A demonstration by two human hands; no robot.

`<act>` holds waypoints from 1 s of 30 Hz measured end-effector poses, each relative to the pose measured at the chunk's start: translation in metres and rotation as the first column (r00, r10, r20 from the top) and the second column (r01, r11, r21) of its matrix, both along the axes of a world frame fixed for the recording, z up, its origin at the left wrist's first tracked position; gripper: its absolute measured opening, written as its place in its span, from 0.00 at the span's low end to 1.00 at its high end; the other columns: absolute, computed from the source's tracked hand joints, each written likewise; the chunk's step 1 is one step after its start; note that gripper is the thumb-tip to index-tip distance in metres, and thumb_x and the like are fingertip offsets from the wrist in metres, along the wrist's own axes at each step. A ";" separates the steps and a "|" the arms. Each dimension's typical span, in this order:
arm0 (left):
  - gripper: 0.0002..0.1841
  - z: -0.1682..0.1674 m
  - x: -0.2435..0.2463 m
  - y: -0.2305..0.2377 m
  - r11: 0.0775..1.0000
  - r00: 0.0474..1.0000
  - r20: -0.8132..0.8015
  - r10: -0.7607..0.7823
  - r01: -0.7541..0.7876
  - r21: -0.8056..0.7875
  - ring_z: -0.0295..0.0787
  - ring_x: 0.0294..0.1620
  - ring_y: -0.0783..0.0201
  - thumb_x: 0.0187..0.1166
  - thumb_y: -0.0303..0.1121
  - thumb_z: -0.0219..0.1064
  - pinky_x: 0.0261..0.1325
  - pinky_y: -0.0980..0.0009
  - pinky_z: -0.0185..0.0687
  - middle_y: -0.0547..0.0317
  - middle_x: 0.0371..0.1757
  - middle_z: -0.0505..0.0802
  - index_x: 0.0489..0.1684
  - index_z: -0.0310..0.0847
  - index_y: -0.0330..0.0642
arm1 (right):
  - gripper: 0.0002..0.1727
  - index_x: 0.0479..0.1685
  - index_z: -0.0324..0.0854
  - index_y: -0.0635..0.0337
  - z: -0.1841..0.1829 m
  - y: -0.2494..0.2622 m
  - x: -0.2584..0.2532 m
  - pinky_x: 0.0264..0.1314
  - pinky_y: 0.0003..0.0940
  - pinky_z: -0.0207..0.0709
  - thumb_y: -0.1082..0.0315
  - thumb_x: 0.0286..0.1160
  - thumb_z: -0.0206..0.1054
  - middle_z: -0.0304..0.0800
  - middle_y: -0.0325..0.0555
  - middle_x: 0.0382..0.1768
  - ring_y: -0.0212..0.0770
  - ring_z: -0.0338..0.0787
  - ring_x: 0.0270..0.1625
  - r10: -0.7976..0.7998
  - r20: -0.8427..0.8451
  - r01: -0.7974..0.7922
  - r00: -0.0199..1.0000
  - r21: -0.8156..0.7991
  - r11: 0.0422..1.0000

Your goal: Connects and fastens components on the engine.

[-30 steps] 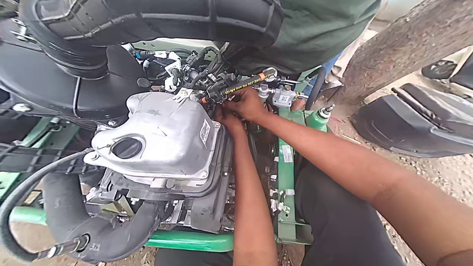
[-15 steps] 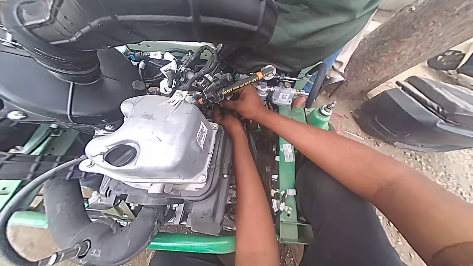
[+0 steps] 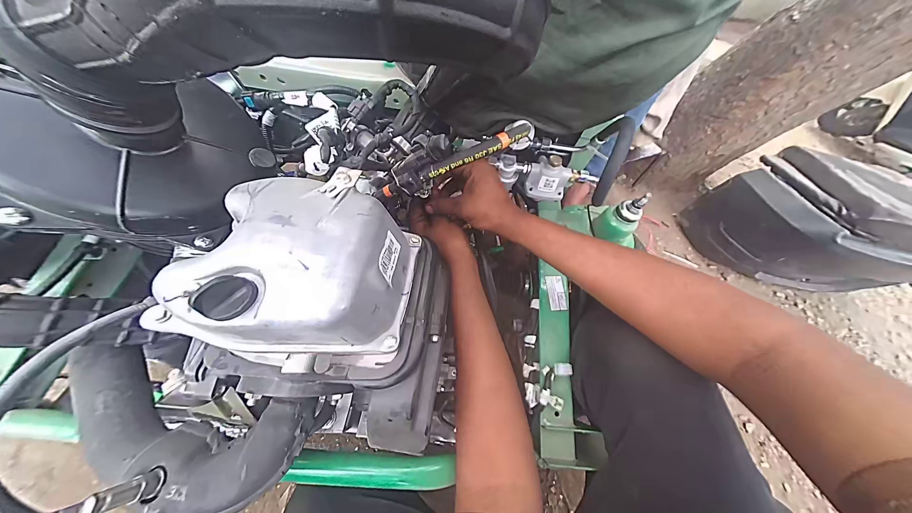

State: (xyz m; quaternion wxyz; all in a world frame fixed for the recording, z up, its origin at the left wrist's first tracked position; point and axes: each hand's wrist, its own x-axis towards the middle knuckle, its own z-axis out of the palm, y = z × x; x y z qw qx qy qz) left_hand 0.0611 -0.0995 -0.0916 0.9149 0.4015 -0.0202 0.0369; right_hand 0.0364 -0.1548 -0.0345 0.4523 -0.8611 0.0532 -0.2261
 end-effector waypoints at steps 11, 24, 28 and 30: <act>0.09 -0.005 0.004 0.000 0.998 0.996 0.068 0.049 -0.052 0.033 0.87 0.36 0.71 0.84 0.17 0.54 0.46 0.72 0.87 0.60 0.31 0.87 0.38 0.80 0.32 | 0.17 0.47 0.90 0.63 0.001 -0.001 -0.001 0.45 0.35 0.91 0.68 0.58 0.85 0.96 0.42 0.38 0.33 0.93 0.34 0.025 0.011 -0.024 1.000 -0.088 0.996; 0.09 -0.005 0.003 0.000 0.999 0.998 0.050 0.034 -0.035 0.028 0.88 0.38 0.68 0.86 0.20 0.56 0.48 0.68 0.88 0.58 0.32 0.88 0.38 0.81 0.33 | 0.13 0.47 0.92 0.62 -0.002 0.003 0.005 0.40 0.33 0.88 0.68 0.64 0.80 0.95 0.41 0.38 0.30 0.90 0.30 -0.021 0.045 0.025 0.999 -0.101 0.995; 0.08 -0.007 0.004 0.000 0.999 0.997 0.069 0.029 -0.032 0.039 0.89 0.39 0.68 0.85 0.21 0.57 0.49 0.68 0.88 0.58 0.33 0.89 0.39 0.82 0.32 | 0.11 0.44 0.92 0.63 -0.004 0.003 0.007 0.34 0.33 0.87 0.71 0.64 0.79 0.95 0.43 0.35 0.31 0.88 0.27 -0.016 0.071 0.020 0.997 -0.049 0.999; 0.07 -0.007 0.003 0.000 0.999 0.997 0.067 0.028 -0.030 0.027 0.89 0.41 0.68 0.85 0.20 0.56 0.52 0.68 0.89 0.57 0.35 0.90 0.42 0.82 0.31 | 0.08 0.42 0.93 0.61 -0.005 0.003 0.008 0.39 0.35 0.86 0.70 0.65 0.78 0.94 0.41 0.34 0.31 0.88 0.30 -0.012 0.044 0.015 0.999 -0.077 0.997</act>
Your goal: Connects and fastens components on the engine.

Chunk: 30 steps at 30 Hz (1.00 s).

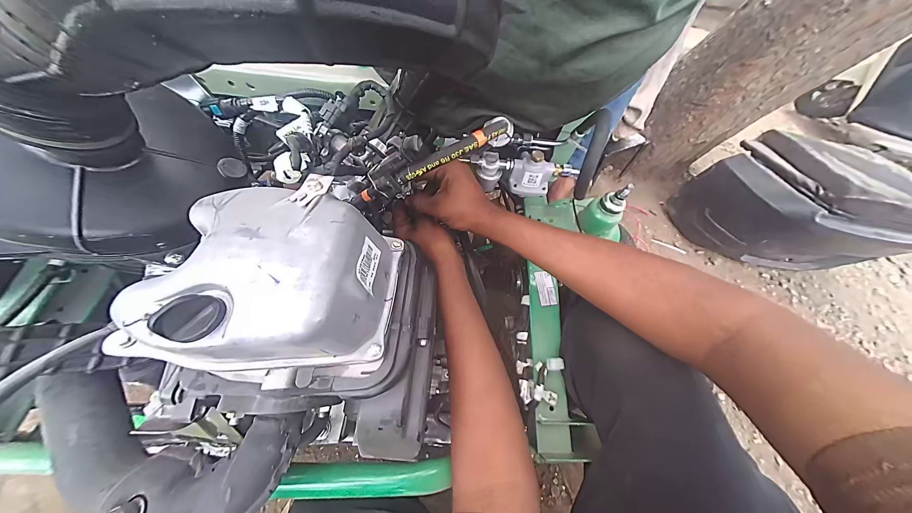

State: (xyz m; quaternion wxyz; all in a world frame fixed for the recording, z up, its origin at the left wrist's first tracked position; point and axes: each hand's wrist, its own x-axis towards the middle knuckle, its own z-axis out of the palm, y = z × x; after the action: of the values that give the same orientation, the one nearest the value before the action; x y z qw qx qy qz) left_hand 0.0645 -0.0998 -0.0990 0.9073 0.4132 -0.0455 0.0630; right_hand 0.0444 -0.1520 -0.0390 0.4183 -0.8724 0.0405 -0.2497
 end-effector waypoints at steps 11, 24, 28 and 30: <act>0.09 0.005 -0.005 0.002 0.997 0.999 -0.015 -0.045 0.044 -0.069 0.92 0.44 0.63 0.87 0.21 0.55 0.52 0.64 0.90 0.54 0.38 0.92 0.45 0.82 0.32 | 0.05 0.37 0.93 0.57 0.004 0.006 -0.002 0.42 0.41 0.85 0.68 0.66 0.78 0.94 0.39 0.31 0.33 0.90 0.31 -0.035 -0.018 0.034 0.999 -0.054 0.998; 0.07 0.002 -0.008 0.006 0.998 0.999 0.027 -0.026 0.025 0.055 0.90 0.46 0.68 0.86 0.22 0.58 0.55 0.65 0.88 0.59 0.40 0.92 0.45 0.83 0.34 | 0.05 0.30 0.96 0.50 0.019 0.011 -0.002 0.48 0.51 0.85 0.67 0.56 0.86 0.97 0.35 0.31 0.35 0.93 0.38 -0.173 -0.172 0.186 0.970 0.062 0.981; 0.09 0.004 -0.008 0.007 0.995 0.999 -0.014 -0.037 0.038 0.096 0.90 0.48 0.65 0.88 0.23 0.55 0.56 0.63 0.87 0.55 0.43 0.91 0.49 0.81 0.31 | 0.09 0.38 0.94 0.57 0.018 0.009 -0.003 0.55 0.52 0.85 0.67 0.60 0.85 0.96 0.43 0.37 0.41 0.93 0.44 -0.109 -0.153 0.115 0.982 0.032 0.993; 0.07 0.009 -0.010 0.006 0.995 0.999 -0.025 -0.047 0.050 0.086 0.87 0.46 0.65 0.86 0.20 0.53 0.54 0.64 0.86 0.54 0.41 0.88 0.48 0.78 0.29 | 0.18 0.51 0.93 0.59 0.022 0.004 -0.009 0.61 0.53 0.85 0.68 0.60 0.85 0.97 0.47 0.45 0.44 0.93 0.52 -0.051 -0.166 0.050 0.985 -0.008 0.999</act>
State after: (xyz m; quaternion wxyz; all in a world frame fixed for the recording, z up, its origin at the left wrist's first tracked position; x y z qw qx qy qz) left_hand 0.0543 -0.0938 -0.0902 0.8903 0.4516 -0.0476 0.0341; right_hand 0.0352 -0.1483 -0.0166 0.4052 -0.8897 0.0969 -0.1865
